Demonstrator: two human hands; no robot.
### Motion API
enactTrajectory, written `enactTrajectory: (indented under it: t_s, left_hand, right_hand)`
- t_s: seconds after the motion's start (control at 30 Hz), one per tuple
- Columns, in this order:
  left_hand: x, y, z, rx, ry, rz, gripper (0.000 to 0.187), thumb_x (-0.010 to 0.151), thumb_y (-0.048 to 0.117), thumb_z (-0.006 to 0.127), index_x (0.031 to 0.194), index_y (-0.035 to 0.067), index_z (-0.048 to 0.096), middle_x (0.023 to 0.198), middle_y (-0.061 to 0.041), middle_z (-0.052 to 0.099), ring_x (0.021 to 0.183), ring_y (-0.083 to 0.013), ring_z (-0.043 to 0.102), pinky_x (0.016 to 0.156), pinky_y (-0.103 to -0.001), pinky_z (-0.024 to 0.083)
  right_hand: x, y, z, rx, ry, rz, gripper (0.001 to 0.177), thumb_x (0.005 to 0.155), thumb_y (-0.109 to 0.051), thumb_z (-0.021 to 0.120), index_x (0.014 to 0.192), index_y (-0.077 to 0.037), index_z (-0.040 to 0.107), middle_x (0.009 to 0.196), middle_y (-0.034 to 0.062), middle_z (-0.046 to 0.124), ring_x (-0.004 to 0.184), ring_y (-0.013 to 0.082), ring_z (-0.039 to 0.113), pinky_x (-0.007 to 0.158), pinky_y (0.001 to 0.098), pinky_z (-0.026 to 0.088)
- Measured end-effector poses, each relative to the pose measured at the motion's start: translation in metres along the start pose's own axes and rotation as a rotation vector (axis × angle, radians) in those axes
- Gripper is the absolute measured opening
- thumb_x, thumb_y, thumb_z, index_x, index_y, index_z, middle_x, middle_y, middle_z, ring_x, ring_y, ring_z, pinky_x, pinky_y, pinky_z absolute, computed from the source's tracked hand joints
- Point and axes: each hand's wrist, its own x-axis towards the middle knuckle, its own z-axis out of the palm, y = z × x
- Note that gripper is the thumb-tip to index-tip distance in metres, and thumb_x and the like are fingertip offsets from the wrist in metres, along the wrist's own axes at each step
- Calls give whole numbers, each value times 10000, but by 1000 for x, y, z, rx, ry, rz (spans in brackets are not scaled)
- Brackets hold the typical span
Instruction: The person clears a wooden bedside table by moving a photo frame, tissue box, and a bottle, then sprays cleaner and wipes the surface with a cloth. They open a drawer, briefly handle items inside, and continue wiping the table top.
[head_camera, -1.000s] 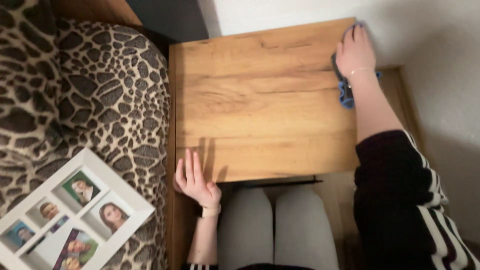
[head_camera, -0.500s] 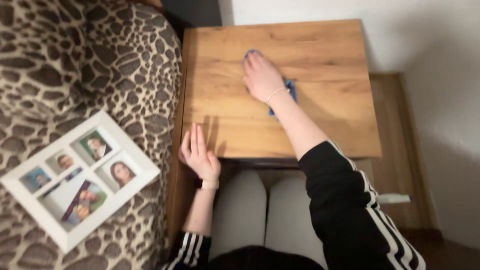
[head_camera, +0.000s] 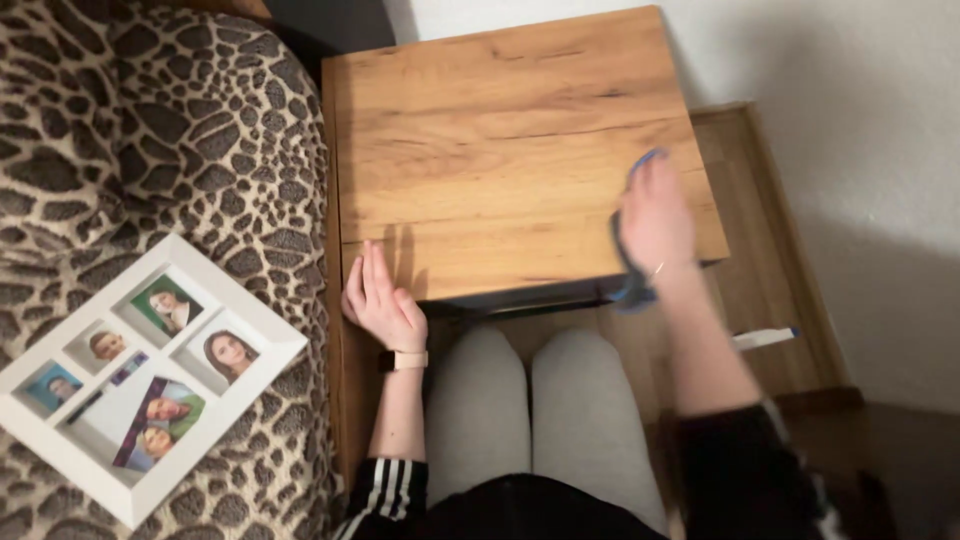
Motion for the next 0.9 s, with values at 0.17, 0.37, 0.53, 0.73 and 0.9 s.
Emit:
enactTrajectory:
  t_s: [0.17,0.37,0.53,0.73,0.9]
  left_hand:
    - [-1,0,8,14,72,-23,765,1090,488,61,1488,73,565,1453,-55,629,1269,-298,567,1041,-426,349]
    - [-10,-6,16,97,41,-44,828,1072,534,26,1456,85,607,1431,-49,646,1306,-304,542,1075,-428,320]
    - [6,15,0,15,-56,-131,738,1108,494,111,1408,46,614,1419,-96,646,1314,-324,548,1095,-411,428]
    - [9,15,-10,3,-96,-126,722,1105,497,111,1444,86,597,1458,-46,626,1311,-280,547,1073,-402,405]
    - [6,11,-15,-43,-132,-78,728,1108,468,76,1467,70,570,1487,-66,596,1321,-293,549,1112,-418,403]
  right_hand:
    - [106,103,84,-79,89,135,501,1041,-211,610,1370,167,627,1397,370,575,1344,474,521,1111,527,426]
    - [249,105,176,-67,20,207,581,1089,-328,611,1470,109,579,1491,324,507,1415,417,399,1162,499,302]
    - [289,-22,169,-229,76,-345,480,923,-219,545,1243,92,722,1332,289,654,1299,440,525,1198,509,307]
    - [221,-186,93,-10,92,-534,583,984,-310,574,1375,123,577,1403,305,580,1336,422,504,1199,478,345]
    - [92,-191,13,247,5,-661,537,1008,-254,530,1438,68,527,1510,257,509,1425,397,440,1244,463,300]
